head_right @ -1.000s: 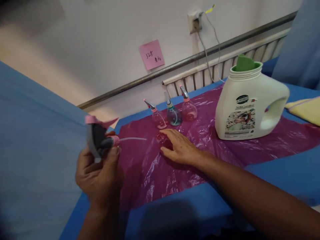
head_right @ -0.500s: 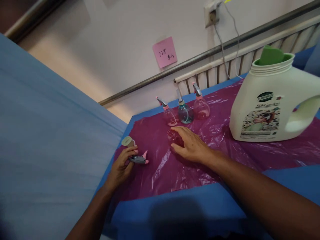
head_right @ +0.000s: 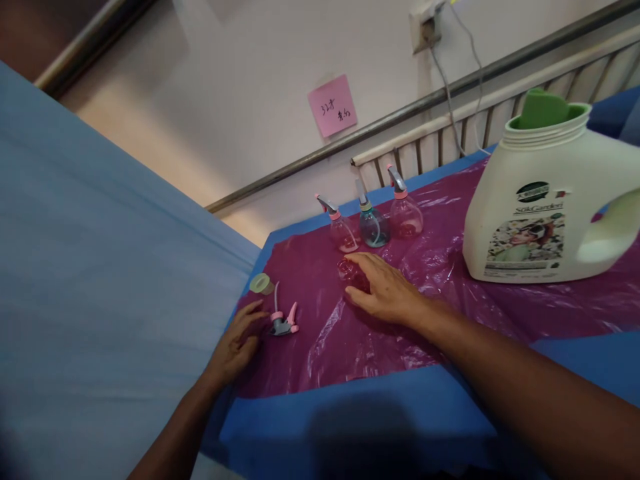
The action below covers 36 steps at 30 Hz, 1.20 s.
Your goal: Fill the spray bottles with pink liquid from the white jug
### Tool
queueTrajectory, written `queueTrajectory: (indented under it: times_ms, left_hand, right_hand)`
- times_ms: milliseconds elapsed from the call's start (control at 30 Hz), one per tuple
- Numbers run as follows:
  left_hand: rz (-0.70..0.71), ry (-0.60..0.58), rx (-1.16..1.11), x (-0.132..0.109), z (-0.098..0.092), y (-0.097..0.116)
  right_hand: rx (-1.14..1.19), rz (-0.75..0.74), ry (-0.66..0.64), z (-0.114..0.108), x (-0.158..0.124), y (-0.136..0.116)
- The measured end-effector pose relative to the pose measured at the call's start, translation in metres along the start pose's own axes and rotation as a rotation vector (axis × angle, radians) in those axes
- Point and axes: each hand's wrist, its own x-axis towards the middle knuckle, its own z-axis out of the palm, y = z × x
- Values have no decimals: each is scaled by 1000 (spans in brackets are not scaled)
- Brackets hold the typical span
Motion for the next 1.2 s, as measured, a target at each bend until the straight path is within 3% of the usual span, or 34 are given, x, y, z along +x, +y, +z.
queueTrajectory:
  times_ms: [133, 267, 400, 533, 633, 733, 833, 933, 1067, 1200]
  left_hand:
    - [-160, 90, 12, 3, 8, 13]
    - [-77, -16, 135, 8, 19, 31]
    - [-53, -77, 196, 12, 20, 30]
    - [-12, 23, 136, 20, 15, 28]
    - [24, 115, 22, 30, 20, 54]
    - [-5, 121, -148, 45, 40, 100]
    - [107, 91, -341, 69, 71, 145]
    - [142, 72, -521, 92, 99, 173]
    - [107, 109, -682, 106, 124, 184]
    - [83, 40, -716, 101, 138, 170]
  right_hand:
    - [3, 0, 3, 1, 0, 0]
    - [3, -13, 14, 1, -1, 1]
    - [12, -35, 35, 2, 2, 1]
    - [18, -44, 71, 3, 5, 1]
    - [6, -37, 59, 3, 6, 1]
    - [-3, -30, 41, 0, 6, -3]
    - [8, -42, 76, -9, 7, -7]
    - [26, -51, 170, -18, 9, -9]
    - [33, -35, 296, -26, 12, -8]
    - [-3, -40, 326, -26, 14, -9]
